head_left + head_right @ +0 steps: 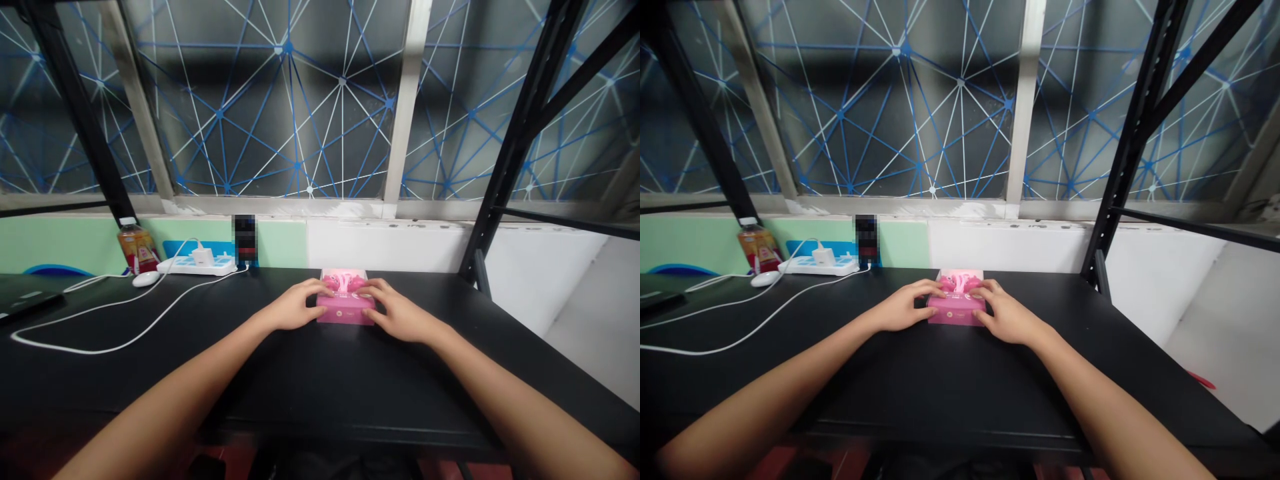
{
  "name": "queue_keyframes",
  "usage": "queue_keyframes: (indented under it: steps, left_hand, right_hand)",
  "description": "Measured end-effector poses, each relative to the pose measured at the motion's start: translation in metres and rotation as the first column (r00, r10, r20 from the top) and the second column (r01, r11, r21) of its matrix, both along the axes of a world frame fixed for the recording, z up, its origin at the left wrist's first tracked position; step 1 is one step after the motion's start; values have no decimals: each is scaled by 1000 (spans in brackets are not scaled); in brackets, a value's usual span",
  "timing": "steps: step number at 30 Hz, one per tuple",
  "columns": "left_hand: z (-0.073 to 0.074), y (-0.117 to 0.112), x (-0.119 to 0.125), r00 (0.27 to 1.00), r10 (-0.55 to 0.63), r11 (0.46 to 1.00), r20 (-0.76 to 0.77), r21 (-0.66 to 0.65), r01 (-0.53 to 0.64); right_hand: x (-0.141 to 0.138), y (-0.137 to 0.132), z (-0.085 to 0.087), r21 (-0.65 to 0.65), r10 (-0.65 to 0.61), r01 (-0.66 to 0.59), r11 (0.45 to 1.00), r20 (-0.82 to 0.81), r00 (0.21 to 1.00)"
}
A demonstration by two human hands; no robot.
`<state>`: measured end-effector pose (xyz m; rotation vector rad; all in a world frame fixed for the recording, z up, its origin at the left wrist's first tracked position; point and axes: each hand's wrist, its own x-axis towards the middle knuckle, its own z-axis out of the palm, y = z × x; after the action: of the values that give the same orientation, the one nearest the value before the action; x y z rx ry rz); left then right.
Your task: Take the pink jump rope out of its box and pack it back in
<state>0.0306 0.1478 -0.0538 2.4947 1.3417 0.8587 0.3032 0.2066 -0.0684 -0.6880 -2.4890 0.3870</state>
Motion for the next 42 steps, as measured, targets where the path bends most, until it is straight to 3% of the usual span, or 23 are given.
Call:
queue_keyframes:
  steps: [6,10,17,22,26,30,32,35,42]
  left_hand:
    - [0,-6,9,998,43,999,47,-7,-43]
    - [6,-9,7,999,-33,997,11,-65,34]
    - [14,-13,3,997,-72,994,0,-85,71]
    - [13,-12,3,997,-80,989,8,-121,80]
    - [13,-10,2,998,-68,990,15,-122,70]
    - [12,-8,3,999,-48,996,14,-69,49]
    - [11,-7,4,999,-38,999,5,-25,38]
    - [10,-5,6,1000,-5,1000,-11,17,5]
    - [5,-3,10,985,173,985,-10,16,-173]
  right_hand:
    - [4,-2,5,-59,23,-22,998,18,1000]
    - [8,-5,11,-80,70,-67,995,41,997]
    - [4,-9,13,10,-44,43,999,71,997]
    - [6,-11,14,-8,-56,57,998,85,995]
    - [11,-15,18,-73,-5,15,997,135,991]
    - [7,-34,28,62,13,-28,998,223,975]
    - [1,-47,36,117,123,-150,982,212,970]
    - [-7,-62,40,46,270,-289,956,238,933]
    - [-13,-67,34,-25,318,-322,946,251,914]
